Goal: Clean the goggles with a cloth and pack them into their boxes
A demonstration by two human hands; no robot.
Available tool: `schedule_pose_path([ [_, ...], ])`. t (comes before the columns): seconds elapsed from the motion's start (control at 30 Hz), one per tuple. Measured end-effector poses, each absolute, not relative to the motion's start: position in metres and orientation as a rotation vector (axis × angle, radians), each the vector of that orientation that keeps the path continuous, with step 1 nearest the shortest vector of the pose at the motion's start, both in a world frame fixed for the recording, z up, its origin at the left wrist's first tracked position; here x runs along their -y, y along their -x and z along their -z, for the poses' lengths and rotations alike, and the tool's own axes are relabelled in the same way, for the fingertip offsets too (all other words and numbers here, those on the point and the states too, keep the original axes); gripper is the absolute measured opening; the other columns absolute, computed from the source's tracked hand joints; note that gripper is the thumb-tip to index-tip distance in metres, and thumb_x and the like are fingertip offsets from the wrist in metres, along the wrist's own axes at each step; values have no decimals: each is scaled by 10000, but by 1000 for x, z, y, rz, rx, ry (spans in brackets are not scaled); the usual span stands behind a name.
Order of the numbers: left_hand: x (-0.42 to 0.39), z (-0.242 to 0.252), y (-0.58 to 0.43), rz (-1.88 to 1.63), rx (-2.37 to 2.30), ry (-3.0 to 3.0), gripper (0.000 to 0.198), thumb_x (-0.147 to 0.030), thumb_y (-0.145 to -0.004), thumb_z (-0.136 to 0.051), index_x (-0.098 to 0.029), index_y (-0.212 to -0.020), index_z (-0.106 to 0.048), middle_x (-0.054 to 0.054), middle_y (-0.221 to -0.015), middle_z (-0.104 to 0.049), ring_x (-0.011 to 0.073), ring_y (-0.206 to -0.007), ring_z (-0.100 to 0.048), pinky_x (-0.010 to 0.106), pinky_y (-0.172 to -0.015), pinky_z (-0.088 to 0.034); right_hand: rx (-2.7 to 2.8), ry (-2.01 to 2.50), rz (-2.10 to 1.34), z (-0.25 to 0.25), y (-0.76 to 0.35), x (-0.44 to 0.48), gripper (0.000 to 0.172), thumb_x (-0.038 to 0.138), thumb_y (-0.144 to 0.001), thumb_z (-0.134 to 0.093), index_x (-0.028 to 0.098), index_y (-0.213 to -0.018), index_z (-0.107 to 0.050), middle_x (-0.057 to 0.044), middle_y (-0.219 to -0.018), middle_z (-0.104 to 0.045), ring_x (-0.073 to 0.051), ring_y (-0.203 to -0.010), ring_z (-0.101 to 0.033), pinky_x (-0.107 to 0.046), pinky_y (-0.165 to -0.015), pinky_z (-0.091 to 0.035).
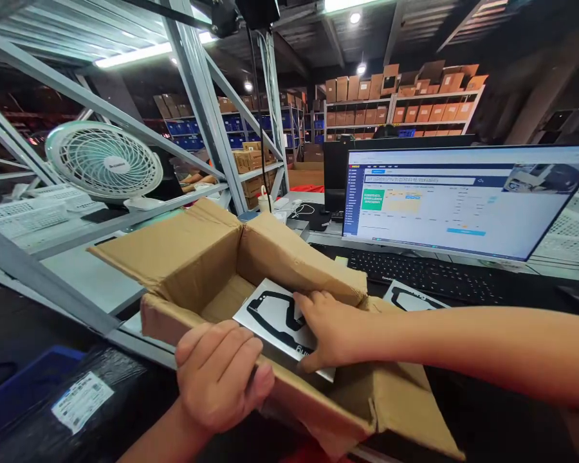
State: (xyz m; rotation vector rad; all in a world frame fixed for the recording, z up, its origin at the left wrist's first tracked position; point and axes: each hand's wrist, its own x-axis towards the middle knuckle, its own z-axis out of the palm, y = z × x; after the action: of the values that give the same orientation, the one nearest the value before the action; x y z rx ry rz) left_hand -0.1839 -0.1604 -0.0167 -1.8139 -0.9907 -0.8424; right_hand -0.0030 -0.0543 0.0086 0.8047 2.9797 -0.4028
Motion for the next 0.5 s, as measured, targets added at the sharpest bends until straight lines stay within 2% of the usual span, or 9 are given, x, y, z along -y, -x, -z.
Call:
schedule_pose_path([
  [0.07,162,18,179,842,996,1808,98,-199,-870,-512,-190,-811,-590,43,-650,-682,219,-658,-639,363,-674,-453,-2931,-817,212,9,25,54,1324,397,-505,-925,4,-1552,-218,-313,-1310,-544,-436,-1193,-535,-516,-990,-479],
  [0.13,165,19,177,842,998,1802,97,-184,-860,-513,-191,-806,-593,39,-646,-682,219,-653,-642,362,-670,-445,-2952,-806,121,18,31,54,1343,385,-489,-919,-2,-1555,-200,-307,-1302,-544,-430,-1191,-520,-515,-1007,-457],
  [0.3,170,22,177,803,1069,1779,134,-212,-887,-495,-187,-794,-588,59,-667,-682,247,-677,-628,395,-693,-425,-3213,-823,255,-2,13,52,1222,497,-500,-859,27,-1504,-344,-234,-1264,-549,-390,-1155,-501,-507,-1010,-444],
  [0.4,171,22,183,796,1119,1780,137,-194,-895,-503,-191,-777,-572,53,-656,-669,245,-664,-606,396,-684,-409,-3389,-943,380,-40,-6,50,1127,504,-506,-845,77,-1462,-428,-177,-1274,-555,-367,-1180,-485,-495,-1035,-427],
  [0.5,176,26,190,804,1126,1765,158,-185,-900,-482,-197,-765,-562,47,-644,-655,234,-642,-593,384,-654,-393,-3456,-1157,523,-86,-39,42,993,457,-570,-806,177,-1453,-448,-92,-1294,-561,-349,-1169,-533,-487,-1001,-447],
])
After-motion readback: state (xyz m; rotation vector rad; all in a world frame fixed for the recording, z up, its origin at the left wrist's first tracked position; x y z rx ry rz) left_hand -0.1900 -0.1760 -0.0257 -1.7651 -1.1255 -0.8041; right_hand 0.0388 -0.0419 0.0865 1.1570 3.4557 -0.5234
